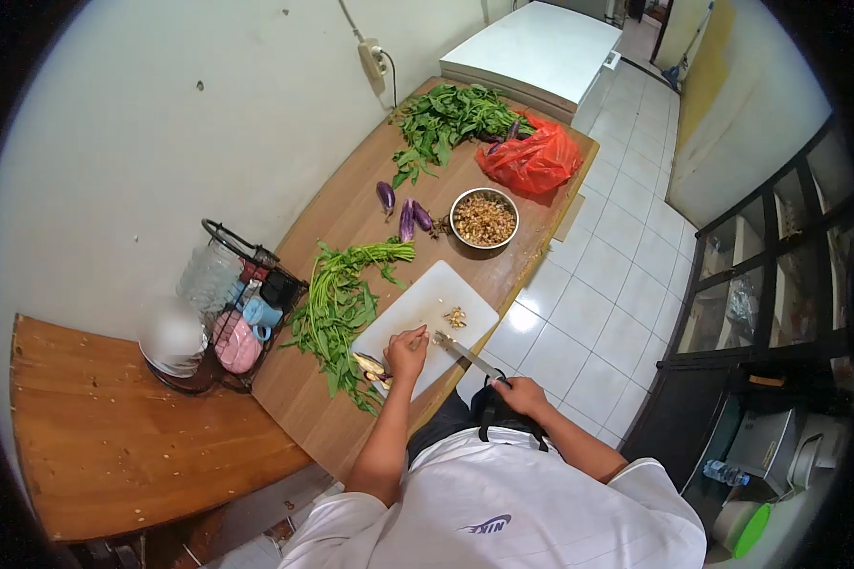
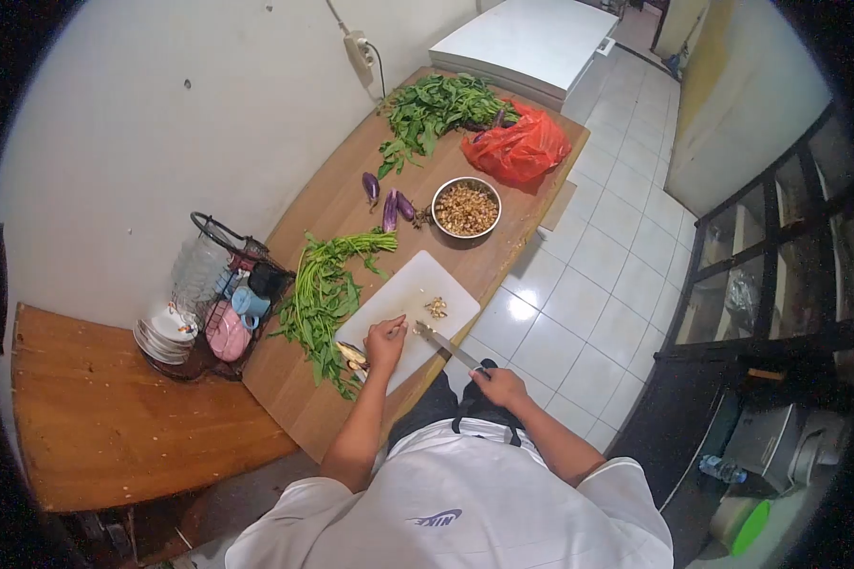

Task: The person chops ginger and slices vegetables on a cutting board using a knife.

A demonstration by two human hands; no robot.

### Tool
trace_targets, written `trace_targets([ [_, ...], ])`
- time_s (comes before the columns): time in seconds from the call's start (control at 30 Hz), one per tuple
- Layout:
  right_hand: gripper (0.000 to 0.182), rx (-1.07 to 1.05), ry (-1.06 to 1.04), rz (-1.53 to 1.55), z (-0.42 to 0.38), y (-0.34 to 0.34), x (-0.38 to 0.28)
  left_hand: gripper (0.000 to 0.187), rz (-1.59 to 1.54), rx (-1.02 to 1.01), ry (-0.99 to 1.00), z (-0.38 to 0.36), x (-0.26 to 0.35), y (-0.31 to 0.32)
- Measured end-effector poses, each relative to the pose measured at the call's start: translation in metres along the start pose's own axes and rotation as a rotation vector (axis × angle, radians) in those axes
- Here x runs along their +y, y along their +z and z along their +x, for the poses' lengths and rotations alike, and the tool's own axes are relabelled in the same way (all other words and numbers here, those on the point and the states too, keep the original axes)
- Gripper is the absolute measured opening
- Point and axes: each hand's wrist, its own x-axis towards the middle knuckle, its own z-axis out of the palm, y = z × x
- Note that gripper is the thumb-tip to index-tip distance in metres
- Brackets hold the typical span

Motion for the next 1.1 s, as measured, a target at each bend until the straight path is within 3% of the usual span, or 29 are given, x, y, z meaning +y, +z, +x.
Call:
trace_targets([
  [0.13, 0.072, -0.029, -0.032, -0.003, -0.001, 0.002, -0.007, 0.018, -0.07, 0.101, -0.038, -0.007, -0.004, -0.018],
  [0.2, 0.074, -0.22, -0.065, -0.154, 0.006, 0.006, -0.014, 0.017, -0.027, 0.089, -0.032, -0.014, -0.008, -0.024],
  [0.5, 0.088, -0.185, -0.062, 0.122, 0.06, 0.016, -0.011, 0.018, -0.106, 0.043, -0.158, -0.028, -0.022, -0.024],
  [0.6, 0.089, -0.249, -0.037, 0.157, 0.07, 0.009, -0.006, 0.027, -0.053, -0.01, -0.19, -0.024, -0.01, -0.019],
  [0.67, 0.089, -0.271, -0.034, 0.142, 0.074, -0.003, -0.007, 0.042, 0.283, -0.079, -0.033, -0.027, 0.002, -0.016],
  [0.73, 0.089, -0.289, -0.028, 0.127, 0.082, -0.013, -0.006, 0.048, 0.368, -0.107, -0.051, -0.034, 0.007, -0.009],
  [0.87, 0.086, -0.148, -0.028, 0.031, 0.096, -0.03, -0.002, 0.059, 0.42, -0.156, -0.066, -0.04, 0.008, -0.008],
  [1.0, 0.082, -0.054, -0.068, -0.094, 0.082, -0.047, -0.016, 0.055, 0.401, -0.138, -0.095, -0.027, 0.004, 0.0],
  [1.1, 0.074, 0.033, -0.109, -0.174, 0.062, -0.051, -0.024, 0.067, 0.185, -0.056, -0.189, -0.006, 0.005, 0.016],
])
